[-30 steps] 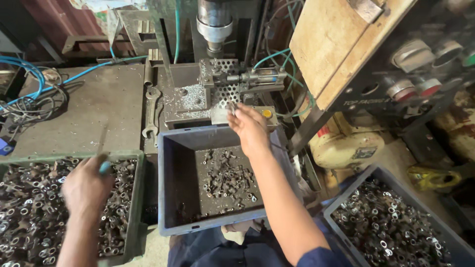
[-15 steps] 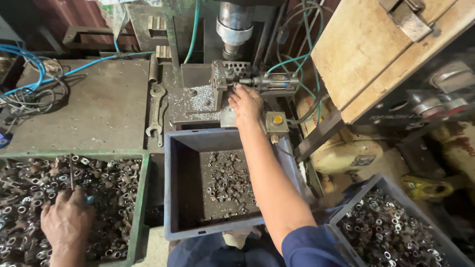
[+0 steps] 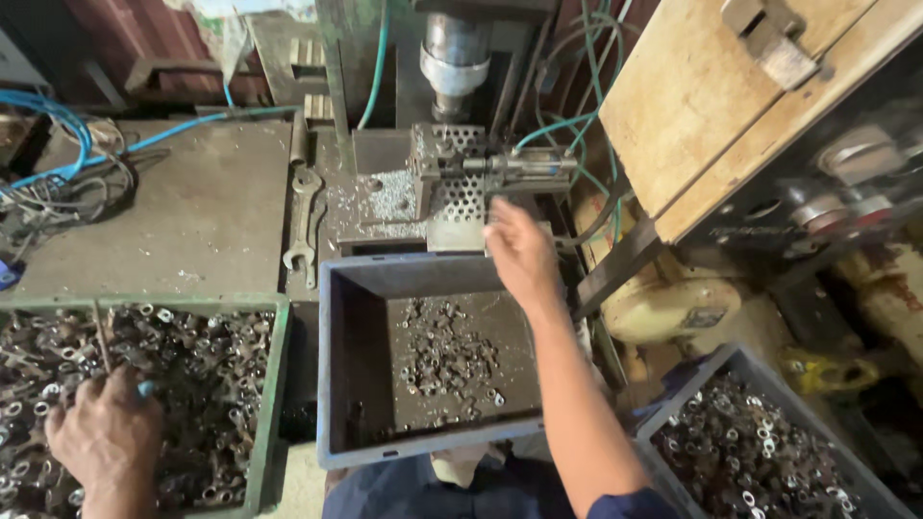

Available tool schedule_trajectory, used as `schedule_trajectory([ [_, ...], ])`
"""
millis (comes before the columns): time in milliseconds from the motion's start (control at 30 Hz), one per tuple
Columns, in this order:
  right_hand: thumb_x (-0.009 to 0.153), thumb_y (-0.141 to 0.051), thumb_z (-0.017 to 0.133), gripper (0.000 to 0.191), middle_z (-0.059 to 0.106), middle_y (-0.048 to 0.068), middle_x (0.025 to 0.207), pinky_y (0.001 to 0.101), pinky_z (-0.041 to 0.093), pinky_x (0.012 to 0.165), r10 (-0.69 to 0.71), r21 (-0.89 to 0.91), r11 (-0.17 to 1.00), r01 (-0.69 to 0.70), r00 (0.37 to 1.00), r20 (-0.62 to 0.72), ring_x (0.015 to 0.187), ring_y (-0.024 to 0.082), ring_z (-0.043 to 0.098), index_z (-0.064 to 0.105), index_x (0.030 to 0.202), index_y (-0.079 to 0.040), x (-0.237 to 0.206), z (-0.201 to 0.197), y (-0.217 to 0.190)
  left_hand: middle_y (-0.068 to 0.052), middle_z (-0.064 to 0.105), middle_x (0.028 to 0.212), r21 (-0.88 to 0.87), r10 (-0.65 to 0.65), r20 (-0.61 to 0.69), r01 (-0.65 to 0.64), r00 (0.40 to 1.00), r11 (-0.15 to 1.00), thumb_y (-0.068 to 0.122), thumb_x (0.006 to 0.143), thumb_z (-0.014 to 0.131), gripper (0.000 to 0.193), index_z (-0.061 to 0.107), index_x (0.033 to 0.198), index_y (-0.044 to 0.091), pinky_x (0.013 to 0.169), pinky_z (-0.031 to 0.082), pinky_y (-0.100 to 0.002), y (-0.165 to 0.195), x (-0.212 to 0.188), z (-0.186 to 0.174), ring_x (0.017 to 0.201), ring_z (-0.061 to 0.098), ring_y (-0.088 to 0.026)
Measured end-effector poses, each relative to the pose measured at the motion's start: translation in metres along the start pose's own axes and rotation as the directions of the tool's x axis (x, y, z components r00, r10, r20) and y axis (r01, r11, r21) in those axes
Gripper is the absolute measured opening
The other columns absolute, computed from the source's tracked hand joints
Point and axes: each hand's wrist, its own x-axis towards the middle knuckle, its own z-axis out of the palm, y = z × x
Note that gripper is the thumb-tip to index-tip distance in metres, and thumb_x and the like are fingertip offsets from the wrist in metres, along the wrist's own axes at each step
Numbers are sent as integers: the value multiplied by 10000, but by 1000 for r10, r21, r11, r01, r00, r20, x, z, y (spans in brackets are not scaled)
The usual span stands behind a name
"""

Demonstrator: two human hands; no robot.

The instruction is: The person picks small metal fittings from a bin and places them one at a time into the fixture of a bench drilling and tapping machine, presses the machine to tap the part, then moves the finished part into a collection tray, repeating the cycle. A thin rod is used to push parts aside and retrieve them from the tray.

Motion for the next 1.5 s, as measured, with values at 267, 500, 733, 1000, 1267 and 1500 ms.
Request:
schedule_trajectory([
  [267,934,-352,717,392,612,206,1391,473,439,1087,-195,-627,769,124,980,-46,1333,405,529,685,1177,-47,-23,-48,6,-117,757,979,145,-54,199,26,979,989,366,944,661,235,790,1052,202,1013,479,-442,2,21,5,870,750,-288],
  [500,937,-360,708,506,531,240,1486,481,374,1151,-249,-562,812,159,965,-87,1419,410,438,663,1305,-15,-107,-38,-1,-114,795,981,141,-128,304,89,944,986,279,956,647,195,825,1015,225,1055,493,-452,8,21,-12,857,777,-292],
  [733,850,-207,774,410,622,195,1369,431,472,1066,-188,-436,886,156,982,-30,1291,370,581,692,1207,-23,-182,-40,8,-114,808,905,189,-56,348,-12,936,982,263,967,615,202,810,996,220,1039,529,-451,9,11,-23,750,778,-258],
  [1000,831,-154,771,364,701,153,1257,404,510,1010,-157,-406,906,120,986,-59,1180,328,662,709,1164,-20,-186,-37,11,-100,798,909,228,-62,276,-3,959,974,315,1103,554,323,804,931,203,741,581,-365,5,16,-8,757,789,-249],
  [1267,845,-135,762,344,715,157,1237,383,533,983,-158,-360,924,130,986,-49,1145,320,691,710,1160,-6,-187,-40,8,-167,794,909,134,-197,397,155,897,979,504,1033,591,364,807,1061,213,653,598,-440,12,25,-31,788,761,-334],
  [1500,915,-134,726,359,751,150,1138,305,555,831,252,95,958,-271,953,170,974,183,689,721,1260,-31,-187,-13,-1,-83,766,1091,-678,-74,303,270,950,684,256,964,683,260,733,1192,142,742,585,-321,75,-33,-97,891,718,-156],
])
